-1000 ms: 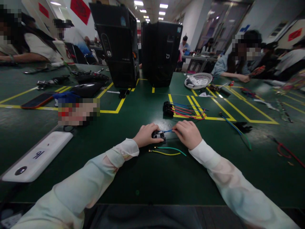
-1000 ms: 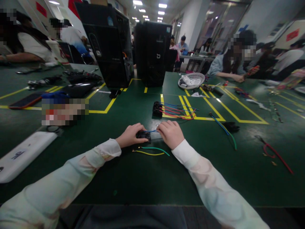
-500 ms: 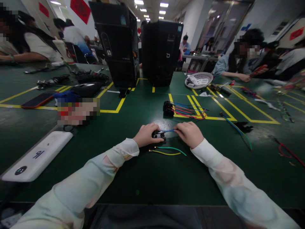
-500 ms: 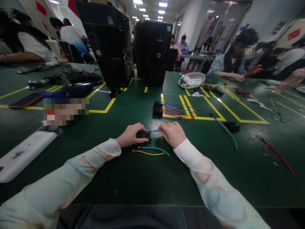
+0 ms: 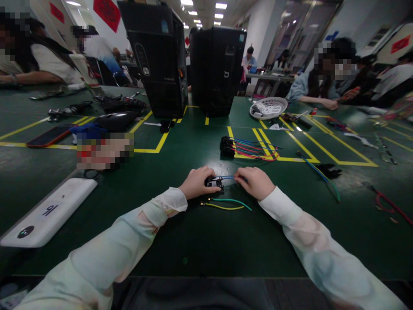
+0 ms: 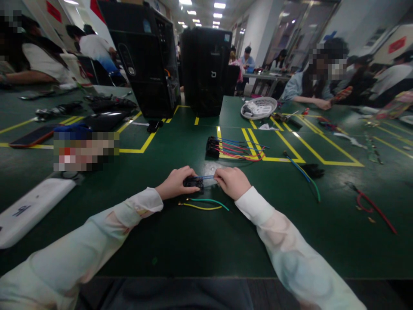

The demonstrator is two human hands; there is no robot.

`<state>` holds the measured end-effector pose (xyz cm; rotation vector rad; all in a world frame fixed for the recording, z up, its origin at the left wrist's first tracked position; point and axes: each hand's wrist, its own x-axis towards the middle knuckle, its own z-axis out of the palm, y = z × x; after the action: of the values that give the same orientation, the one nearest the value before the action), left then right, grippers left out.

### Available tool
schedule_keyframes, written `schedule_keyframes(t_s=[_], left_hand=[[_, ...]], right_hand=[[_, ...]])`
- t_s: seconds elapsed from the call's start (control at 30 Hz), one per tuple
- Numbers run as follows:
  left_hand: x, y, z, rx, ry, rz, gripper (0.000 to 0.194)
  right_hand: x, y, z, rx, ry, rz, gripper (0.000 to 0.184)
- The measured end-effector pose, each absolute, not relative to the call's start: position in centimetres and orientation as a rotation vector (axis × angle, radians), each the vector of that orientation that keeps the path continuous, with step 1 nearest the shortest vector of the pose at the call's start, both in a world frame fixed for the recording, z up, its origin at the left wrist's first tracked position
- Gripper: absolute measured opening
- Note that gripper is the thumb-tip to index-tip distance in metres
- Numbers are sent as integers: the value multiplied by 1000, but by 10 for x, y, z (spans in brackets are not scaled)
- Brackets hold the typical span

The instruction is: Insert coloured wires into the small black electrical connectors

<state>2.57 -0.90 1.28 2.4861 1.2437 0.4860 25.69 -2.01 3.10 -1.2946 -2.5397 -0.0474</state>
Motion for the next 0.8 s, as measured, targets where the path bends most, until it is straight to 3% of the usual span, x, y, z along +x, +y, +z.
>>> schedule_keyframes(t_s=[0.13, 0.37, 0.6, 0.8], left_hand=[[26, -9, 13, 2488, 1257, 485, 41], [26, -9, 12, 2485, 1236, 481, 42], [26, -8, 13, 2488, 1223, 478, 41], [25, -8, 12, 2493, 1211, 470, 41]], right_hand=[[253, -22, 33, -1344, -2413, -109, 10], [259, -22, 36, -1219, -2548, 390, 10], [254, -16, 31, -1327, -2337, 133, 7], [261, -15, 35, -1128, -2428, 579, 6]])
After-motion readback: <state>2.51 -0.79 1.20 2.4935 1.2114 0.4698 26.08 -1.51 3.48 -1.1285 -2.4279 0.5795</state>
